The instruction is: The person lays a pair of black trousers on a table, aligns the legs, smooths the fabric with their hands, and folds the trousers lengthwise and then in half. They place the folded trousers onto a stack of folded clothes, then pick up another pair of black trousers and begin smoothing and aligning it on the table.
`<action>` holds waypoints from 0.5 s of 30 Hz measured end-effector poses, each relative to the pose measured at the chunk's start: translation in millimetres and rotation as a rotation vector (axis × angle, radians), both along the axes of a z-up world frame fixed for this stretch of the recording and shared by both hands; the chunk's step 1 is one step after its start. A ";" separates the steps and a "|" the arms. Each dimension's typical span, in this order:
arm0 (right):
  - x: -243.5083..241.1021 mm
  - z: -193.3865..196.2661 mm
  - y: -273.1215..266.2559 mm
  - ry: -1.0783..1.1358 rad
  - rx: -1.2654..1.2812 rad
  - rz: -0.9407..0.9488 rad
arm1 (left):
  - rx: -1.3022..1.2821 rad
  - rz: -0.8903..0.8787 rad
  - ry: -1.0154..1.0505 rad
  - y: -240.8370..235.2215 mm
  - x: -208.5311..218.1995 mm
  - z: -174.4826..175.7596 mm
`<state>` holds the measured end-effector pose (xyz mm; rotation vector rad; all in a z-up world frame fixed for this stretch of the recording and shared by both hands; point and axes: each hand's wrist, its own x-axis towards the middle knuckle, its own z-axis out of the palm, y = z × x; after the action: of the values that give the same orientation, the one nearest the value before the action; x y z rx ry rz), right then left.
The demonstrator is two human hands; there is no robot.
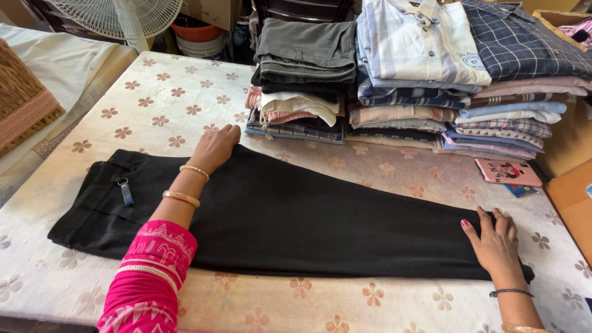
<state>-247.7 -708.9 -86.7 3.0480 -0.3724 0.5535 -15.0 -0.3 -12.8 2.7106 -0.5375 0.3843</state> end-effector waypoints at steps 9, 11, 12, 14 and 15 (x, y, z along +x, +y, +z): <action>-17.4 15.9 14.5 -0.056 -0.097 -0.147 | 0.054 0.157 -0.051 -48.6 -72.0 54.3; -22.0 20.8 19.6 -0.039 -0.141 -0.184 | 0.101 0.127 0.109 -59.3 -95.4 42.2; -24.5 21.0 19.1 -0.030 -0.176 -0.215 | 0.158 0.085 0.024 -59.9 -101.5 19.2; -29.0 25.0 17.8 -0.019 -0.210 -0.238 | 0.216 0.048 -0.057 -56.7 -102.9 -18.0; -31.2 28.8 16.9 -0.031 -0.213 -0.257 | 0.213 -0.003 -0.125 -52.7 -98.3 -32.0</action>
<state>-278.9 -691.9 -57.9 2.7354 -0.6492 0.5827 -113.3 -53.0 -44.9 2.9028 -0.6509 0.5258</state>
